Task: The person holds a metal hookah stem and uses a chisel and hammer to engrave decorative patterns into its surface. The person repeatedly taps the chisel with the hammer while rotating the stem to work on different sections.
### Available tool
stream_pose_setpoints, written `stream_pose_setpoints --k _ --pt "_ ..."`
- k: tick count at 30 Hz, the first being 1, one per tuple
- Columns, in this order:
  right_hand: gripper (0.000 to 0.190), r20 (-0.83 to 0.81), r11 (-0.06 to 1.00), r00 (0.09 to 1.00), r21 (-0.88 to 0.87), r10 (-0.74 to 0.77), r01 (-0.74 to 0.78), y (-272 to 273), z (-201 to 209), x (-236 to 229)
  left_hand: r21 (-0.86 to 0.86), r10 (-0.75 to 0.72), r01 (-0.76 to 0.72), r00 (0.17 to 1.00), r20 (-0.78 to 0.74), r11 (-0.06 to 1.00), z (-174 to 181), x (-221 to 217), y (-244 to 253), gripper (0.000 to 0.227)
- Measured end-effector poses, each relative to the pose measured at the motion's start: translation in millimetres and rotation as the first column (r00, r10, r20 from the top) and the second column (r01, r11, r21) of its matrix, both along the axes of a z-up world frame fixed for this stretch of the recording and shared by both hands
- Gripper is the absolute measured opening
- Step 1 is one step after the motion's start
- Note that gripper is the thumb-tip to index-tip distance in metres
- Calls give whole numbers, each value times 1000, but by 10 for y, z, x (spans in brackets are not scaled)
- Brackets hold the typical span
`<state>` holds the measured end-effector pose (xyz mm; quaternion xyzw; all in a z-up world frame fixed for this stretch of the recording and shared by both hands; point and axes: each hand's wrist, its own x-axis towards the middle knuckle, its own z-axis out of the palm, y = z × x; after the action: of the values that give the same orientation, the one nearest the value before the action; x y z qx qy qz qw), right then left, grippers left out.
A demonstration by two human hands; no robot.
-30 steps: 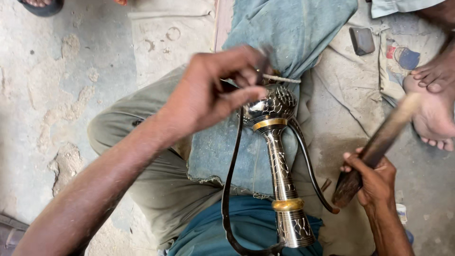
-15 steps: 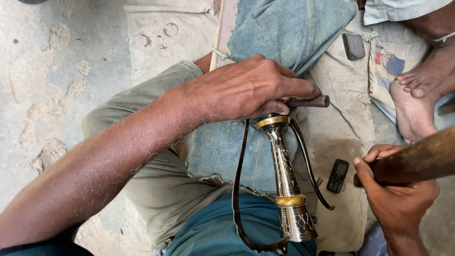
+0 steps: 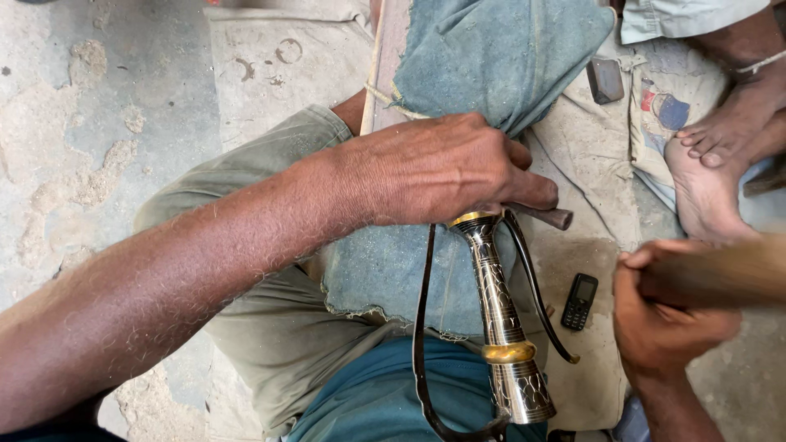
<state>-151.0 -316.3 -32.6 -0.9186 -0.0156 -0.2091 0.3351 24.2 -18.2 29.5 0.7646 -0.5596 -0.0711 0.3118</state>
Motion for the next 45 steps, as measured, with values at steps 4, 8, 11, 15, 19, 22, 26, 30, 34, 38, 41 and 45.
stream_pose_setpoints --k 4,8,11,15,19,22,26,30,34,38,41,45 --pt "30 -66 973 998 -230 -18 2 120 248 148 218 117 -66 967 -228 974 -55 -26 24 34" --pt "23 -110 1000 994 5 14 -14 315 606 244 -178 103 -116 991 -81 977 -150 -78 184 39" --pt "33 -310 904 946 -424 -92 -51 195 829 281 -238 129 -150 986 -102 960 -248 -120 243 35" --pt "19 -351 960 933 -279 -77 -26 -92 731 416 -333 207 -248 966 -152 910 -335 -215 273 36" --pt "15 -463 900 880 -422 -110 -110 -434 706 519 -343 341 -359 933 -115 868 -419 -325 281 35" --pt "15 -457 887 886 -437 -75 -150 -543 739 563 -386 390 -427 904 -174 818 -448 -388 270 35" --pt "14 -500 886 863 -428 -71 -175 -520 735 620 -398 456 -491 870 -187 774 -580 -447 291 35" --pt "14 -509 886 858 -427 -69 -182 -503 774 702 -444 473 -553 833 -287 705 -606 -474 252 29" --pt "14 -544 884 837 -416 -56 -211 -489 722 762 -433 480 -621 782 -397 653 -682 -552 225 31" --pt "14 -551 888 832 -410 -59 -209 -497 707 811 -420 560 -687 726 -398 592 -665 -580 158 34" --pt "15 -570 884 820 -409 -52 -228 -484 679 828 -396 557 -725 688 -465 564 -685 -621 132 32" --pt "15 -576 882 816 -408 -47 -237 -502 678 851 -419 515 -715 696 -500 560 -665 -613 133 29"
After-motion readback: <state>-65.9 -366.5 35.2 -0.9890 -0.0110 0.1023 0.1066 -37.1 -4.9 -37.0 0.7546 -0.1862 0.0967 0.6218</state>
